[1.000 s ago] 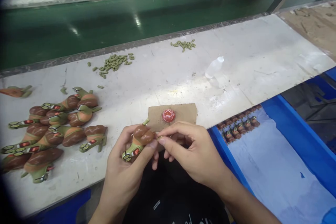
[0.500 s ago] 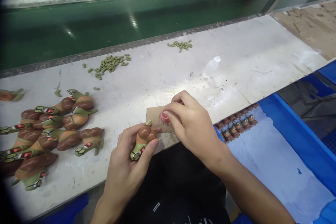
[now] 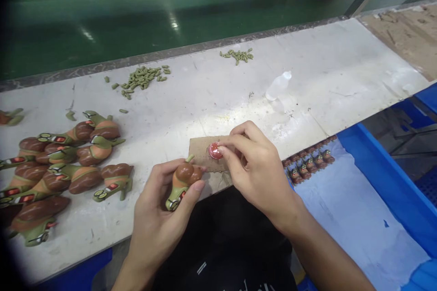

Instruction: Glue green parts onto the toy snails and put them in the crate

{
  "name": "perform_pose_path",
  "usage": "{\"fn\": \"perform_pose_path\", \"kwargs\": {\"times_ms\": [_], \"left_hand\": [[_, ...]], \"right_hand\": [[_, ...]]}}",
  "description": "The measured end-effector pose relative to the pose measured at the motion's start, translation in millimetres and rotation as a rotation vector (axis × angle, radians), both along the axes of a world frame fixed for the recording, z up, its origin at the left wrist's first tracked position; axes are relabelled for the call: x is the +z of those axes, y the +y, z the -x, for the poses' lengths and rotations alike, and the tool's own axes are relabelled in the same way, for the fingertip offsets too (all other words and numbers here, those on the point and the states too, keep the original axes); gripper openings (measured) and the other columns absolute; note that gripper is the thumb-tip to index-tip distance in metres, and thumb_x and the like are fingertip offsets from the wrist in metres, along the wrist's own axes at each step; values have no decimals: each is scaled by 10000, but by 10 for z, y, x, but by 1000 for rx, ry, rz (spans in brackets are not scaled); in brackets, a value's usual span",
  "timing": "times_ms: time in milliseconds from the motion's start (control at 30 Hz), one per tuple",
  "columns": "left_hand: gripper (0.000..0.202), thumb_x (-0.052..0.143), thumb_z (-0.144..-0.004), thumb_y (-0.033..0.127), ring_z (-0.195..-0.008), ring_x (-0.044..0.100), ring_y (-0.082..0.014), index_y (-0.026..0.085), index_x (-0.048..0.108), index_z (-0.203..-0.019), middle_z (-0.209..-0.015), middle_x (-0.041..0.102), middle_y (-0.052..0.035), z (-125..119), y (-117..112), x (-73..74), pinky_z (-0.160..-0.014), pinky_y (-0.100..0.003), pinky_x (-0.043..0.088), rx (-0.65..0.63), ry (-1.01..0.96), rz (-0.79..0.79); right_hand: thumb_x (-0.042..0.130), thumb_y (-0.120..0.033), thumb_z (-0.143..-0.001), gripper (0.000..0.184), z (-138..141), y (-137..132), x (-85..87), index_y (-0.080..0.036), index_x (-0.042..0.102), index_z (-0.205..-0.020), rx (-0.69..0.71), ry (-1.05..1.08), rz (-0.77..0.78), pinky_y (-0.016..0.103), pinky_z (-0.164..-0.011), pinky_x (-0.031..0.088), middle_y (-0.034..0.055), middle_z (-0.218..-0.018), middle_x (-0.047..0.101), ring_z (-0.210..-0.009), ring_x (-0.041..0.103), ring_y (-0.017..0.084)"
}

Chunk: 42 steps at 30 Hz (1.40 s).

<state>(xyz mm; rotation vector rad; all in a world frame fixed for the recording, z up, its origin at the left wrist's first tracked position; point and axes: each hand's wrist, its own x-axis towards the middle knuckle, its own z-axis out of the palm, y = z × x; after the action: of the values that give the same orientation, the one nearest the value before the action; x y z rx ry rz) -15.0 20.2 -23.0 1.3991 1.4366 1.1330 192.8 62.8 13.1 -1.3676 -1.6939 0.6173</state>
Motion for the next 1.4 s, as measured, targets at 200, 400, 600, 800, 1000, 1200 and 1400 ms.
{"fn": "perform_pose_path", "kwargs": {"times_ms": [200,400,600,800,1000,1200,1400], "left_hand": [[147,832,-1098,357,-944,749,-208,301,749,-1205,-1043,776,-12,-52,-63,54,-871,-313,614,36,-284,17],[179,868,-1081,384,-980,795,-227,295,816,-1228,-1093,820,-40,27,-51,25,-906,-317,660,-116,-447,121],[169,884,-1078,334,-1073,836,-206,335,831,-1239,-1152,860,-15,25,-39,-7,-981,-276,673,-164,-513,153],[149,882,-1074,293,-972,826,-165,305,821,-1209,-1076,859,-1,42,-13,33,-903,-216,675,-201,-492,145],[177,870,-1075,248,-987,817,-119,331,809,-1219,-1088,852,34,36,-8,39,-916,-153,653,-218,-479,138],[220,839,-1074,195,-920,772,-122,333,778,-1234,-1038,806,39,41,-30,13,-870,-165,646,-246,-393,91],[333,823,-1060,158,-984,764,-122,365,743,-1309,-1132,802,48,114,-74,-63,-934,-164,629,-310,-271,-11]], "right_hand": [[806,-213,-1085,147,114,-175,-41,-304,906,-1027,-88,485,179,335,-646,748,36,-1073,733,-770,806,180],[858,-247,-1073,111,243,-319,-116,-323,938,-1060,-33,614,300,411,-945,814,98,-1324,805,-1330,821,314],[860,-235,-1072,123,235,-335,-169,-324,942,-1051,-30,600,291,381,-1039,774,92,-1323,829,-1374,805,292],[888,-253,-1051,85,225,-335,-135,-308,949,-1033,-18,573,306,306,-961,770,87,-1332,823,-1342,819,282],[889,-245,-1041,95,229,-346,-115,-312,956,-1046,-11,543,308,271,-925,762,76,-1350,822,-1322,827,268],[860,-225,-1067,158,217,-395,-72,-364,935,-1077,-8,377,259,242,-941,726,10,-1240,807,-1158,838,180],[804,-192,-1100,222,174,-451,-48,-370,923,-1155,55,292,218,240,-923,693,-5,-1134,778,-1061,800,150]]}}
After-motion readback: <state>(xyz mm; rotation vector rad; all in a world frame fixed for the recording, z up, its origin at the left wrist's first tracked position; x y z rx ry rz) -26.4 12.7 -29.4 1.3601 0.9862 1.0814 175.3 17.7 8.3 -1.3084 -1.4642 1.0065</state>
